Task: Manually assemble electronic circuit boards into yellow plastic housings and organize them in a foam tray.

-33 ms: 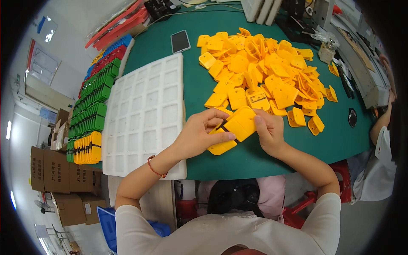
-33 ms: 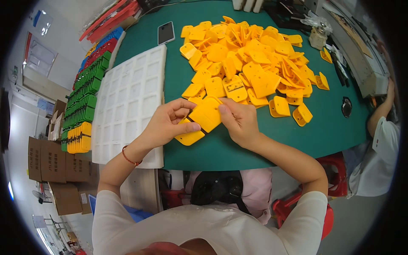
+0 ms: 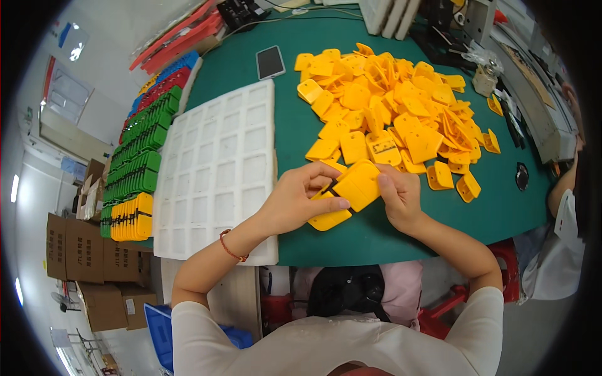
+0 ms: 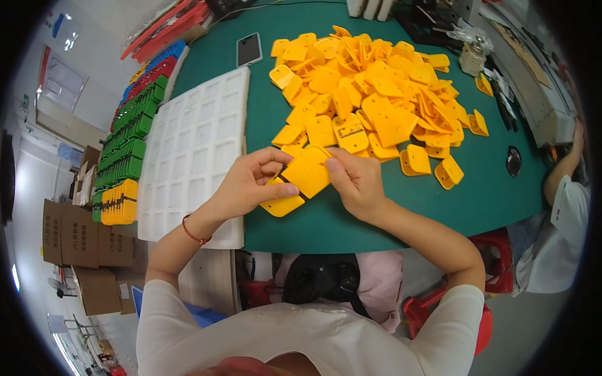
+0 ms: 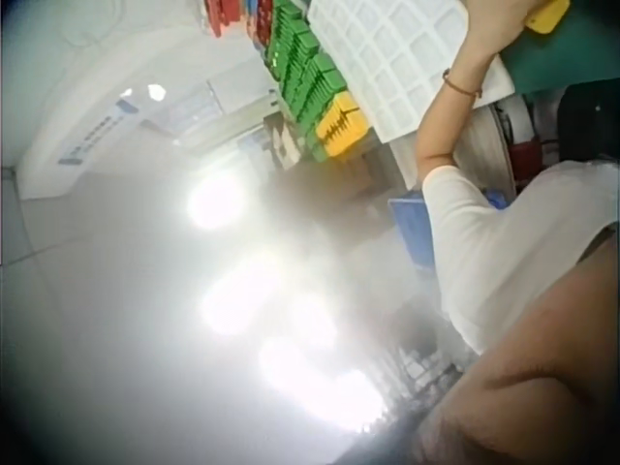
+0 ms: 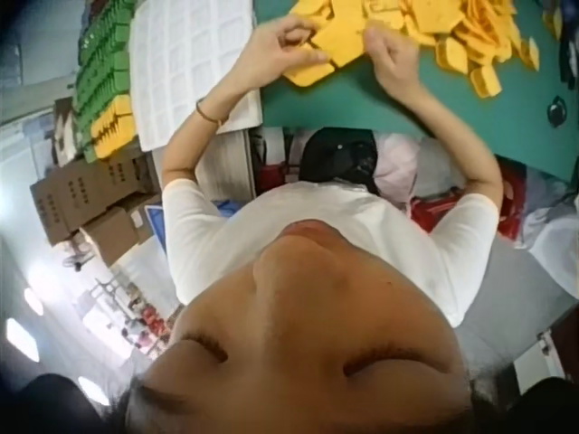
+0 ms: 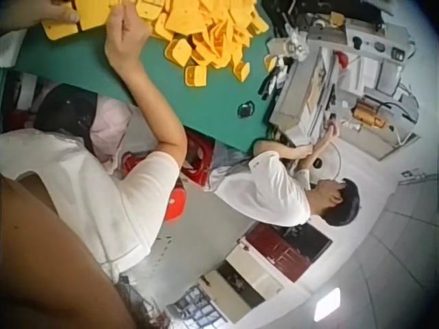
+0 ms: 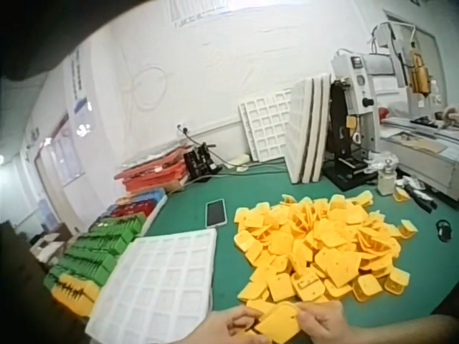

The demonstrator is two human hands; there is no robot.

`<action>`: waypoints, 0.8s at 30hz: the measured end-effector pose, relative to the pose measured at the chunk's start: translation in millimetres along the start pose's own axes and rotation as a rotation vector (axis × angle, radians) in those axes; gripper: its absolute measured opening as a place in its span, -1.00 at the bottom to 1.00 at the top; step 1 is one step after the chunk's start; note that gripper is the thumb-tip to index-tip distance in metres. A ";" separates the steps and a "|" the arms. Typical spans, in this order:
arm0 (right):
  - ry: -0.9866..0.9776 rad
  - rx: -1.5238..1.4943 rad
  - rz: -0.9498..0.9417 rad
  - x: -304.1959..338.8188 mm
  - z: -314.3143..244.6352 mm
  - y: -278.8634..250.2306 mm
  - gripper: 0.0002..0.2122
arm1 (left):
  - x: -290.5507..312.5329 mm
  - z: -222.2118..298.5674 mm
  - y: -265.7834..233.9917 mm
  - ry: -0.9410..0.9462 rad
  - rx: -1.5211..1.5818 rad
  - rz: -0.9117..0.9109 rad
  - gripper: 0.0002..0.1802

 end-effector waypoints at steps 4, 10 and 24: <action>-0.020 -0.215 -0.144 2.1 4.8 12.8 -0.65 | 4.1 14.6 -25.7 0.042 -0.127 0.012 -0.62; -0.033 -0.282 -0.167 -2.6 3.9 15.0 -0.60 | 50.7 63.4 -231.3 0.090 -0.865 0.721 -0.68; -0.021 -0.111 -0.188 -8.5 10.8 14.3 -0.67 | 124.8 -9.9 -458.8 -0.606 -1.163 1.148 -0.67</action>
Point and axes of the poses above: each hand's wrist, its own x-axis away from the middle knuckle, its own y-axis out of the palm, z = x × y, the point moved 10 cm from there along -x, towards the middle knuckle, and after that the axes turned 13 degrees about -z, right-handed, at the moved point
